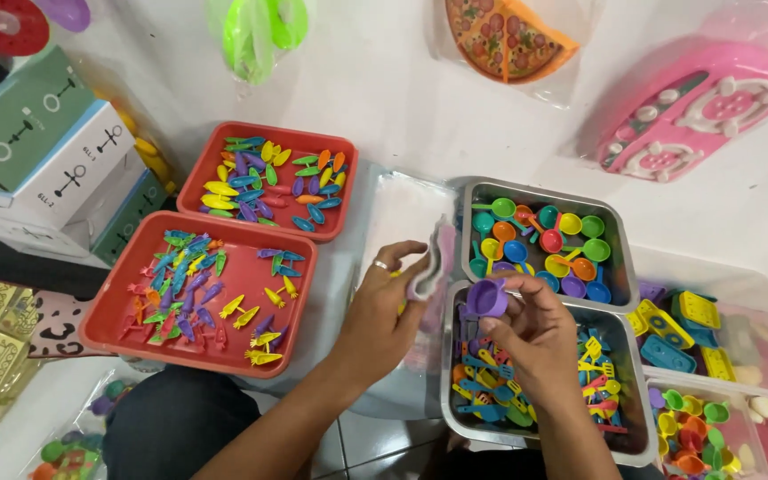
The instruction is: Cleaning small plastic toy letters and shapes by wiping them individually with a cloth.
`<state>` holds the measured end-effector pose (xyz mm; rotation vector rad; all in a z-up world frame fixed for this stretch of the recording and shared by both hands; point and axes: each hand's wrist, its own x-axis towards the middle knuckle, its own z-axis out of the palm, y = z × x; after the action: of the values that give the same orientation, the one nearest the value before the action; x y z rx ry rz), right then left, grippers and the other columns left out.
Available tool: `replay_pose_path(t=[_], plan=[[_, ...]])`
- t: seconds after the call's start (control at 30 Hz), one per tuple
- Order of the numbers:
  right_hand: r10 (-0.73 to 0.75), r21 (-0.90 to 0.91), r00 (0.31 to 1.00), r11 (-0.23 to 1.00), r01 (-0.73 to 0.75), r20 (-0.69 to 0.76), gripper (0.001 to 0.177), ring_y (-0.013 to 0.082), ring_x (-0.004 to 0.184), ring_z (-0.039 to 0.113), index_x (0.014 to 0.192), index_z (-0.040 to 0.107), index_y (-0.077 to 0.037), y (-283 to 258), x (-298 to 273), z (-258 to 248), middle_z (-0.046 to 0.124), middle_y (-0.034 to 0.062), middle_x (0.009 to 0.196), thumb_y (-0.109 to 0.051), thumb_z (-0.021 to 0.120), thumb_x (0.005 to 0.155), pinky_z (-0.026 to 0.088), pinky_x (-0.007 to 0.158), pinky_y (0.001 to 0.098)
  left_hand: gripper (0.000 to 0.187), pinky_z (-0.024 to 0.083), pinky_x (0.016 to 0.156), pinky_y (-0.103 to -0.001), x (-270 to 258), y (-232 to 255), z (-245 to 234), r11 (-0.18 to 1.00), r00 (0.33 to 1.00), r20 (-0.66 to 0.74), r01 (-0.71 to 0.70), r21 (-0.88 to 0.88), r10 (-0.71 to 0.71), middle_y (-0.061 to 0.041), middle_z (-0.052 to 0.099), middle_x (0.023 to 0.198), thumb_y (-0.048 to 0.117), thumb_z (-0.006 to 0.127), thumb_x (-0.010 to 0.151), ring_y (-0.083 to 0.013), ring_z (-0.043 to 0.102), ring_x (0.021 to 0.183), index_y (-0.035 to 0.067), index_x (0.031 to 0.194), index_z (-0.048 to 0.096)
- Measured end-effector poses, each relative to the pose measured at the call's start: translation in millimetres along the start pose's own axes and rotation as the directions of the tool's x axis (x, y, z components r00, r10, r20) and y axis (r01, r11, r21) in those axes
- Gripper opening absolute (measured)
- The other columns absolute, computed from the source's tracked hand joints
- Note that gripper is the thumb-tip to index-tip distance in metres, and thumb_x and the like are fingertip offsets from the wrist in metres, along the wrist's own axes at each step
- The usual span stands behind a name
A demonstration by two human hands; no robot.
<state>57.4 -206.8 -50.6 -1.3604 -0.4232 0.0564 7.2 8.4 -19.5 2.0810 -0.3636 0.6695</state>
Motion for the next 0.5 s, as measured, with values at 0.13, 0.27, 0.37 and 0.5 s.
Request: replay_pose_path(t=[0.13,0.27,0.37,0.5], plan=[[-0.127,-0.23,0.988,0.963,0.143,0.082,0.044,0.0227,0.108,0.068,0.123,0.061,-0.006,-19.8,-2.5,24.4,0.066,0.0122,0.116,0.003,0.078,0.082,0.06,0.097,0.0355,0.027,0.037,0.068,-0.03,-7.1,-2.5,-0.7,0.777,0.893,0.268,0.448,-0.443,-0.361,0.001,0.052,0.081,0.036,0.045,0.105,-0.0123,0.049,0.074,0.015,0.092,0.055],[-0.215,-0.331,0.972,0.914,0.233,0.091,0.05,0.0276,0.12,0.067,0.132,0.061,-0.003,-21.3,-2.8,21.8,0.063,0.0183,0.129,0.002,0.076,0.084,0.064,0.102,0.038,0.083,0.048,0.106,-0.036,-22.5,-41.4,25.3,0.117,0.808,0.581,0.589,-0.8,-0.097,-0.015,0.06,0.142,0.058,0.025,0.102,-0.0193,0.059,0.124,-0.003,0.155,0.042],[-0.222,-0.221,0.969,0.945,0.241,0.109,0.047,0.0254,0.122,0.065,0.129,0.063,-0.004,-14.5,-2.8,11.8,0.067,0.0159,0.128,-0.004,0.078,0.084,0.058,0.107,0.0366,0.019,0.055,0.091,-0.03,-12.2,-26.0,14.4,0.027,0.748,0.569,0.613,-0.79,-0.341,-0.002,0.069,0.097,0.021,0.053,0.105,-0.0112,0.066,0.094,0.011,0.101,0.068],[-0.199,-0.327,0.96,0.91,0.256,0.199,0.041,0.0247,0.121,0.068,0.125,0.066,-0.004,-18.2,-2.3,19.5,0.071,0.0141,0.126,-0.001,0.076,0.085,0.055,0.105,0.0354,0.036,0.054,0.091,-0.026,-7.8,-6.7,11.1,0.242,0.745,0.563,0.657,-0.714,-0.358,-0.006,0.072,0.112,0.015,0.072,0.092,-0.0139,0.067,0.105,0.002,0.126,0.068]])
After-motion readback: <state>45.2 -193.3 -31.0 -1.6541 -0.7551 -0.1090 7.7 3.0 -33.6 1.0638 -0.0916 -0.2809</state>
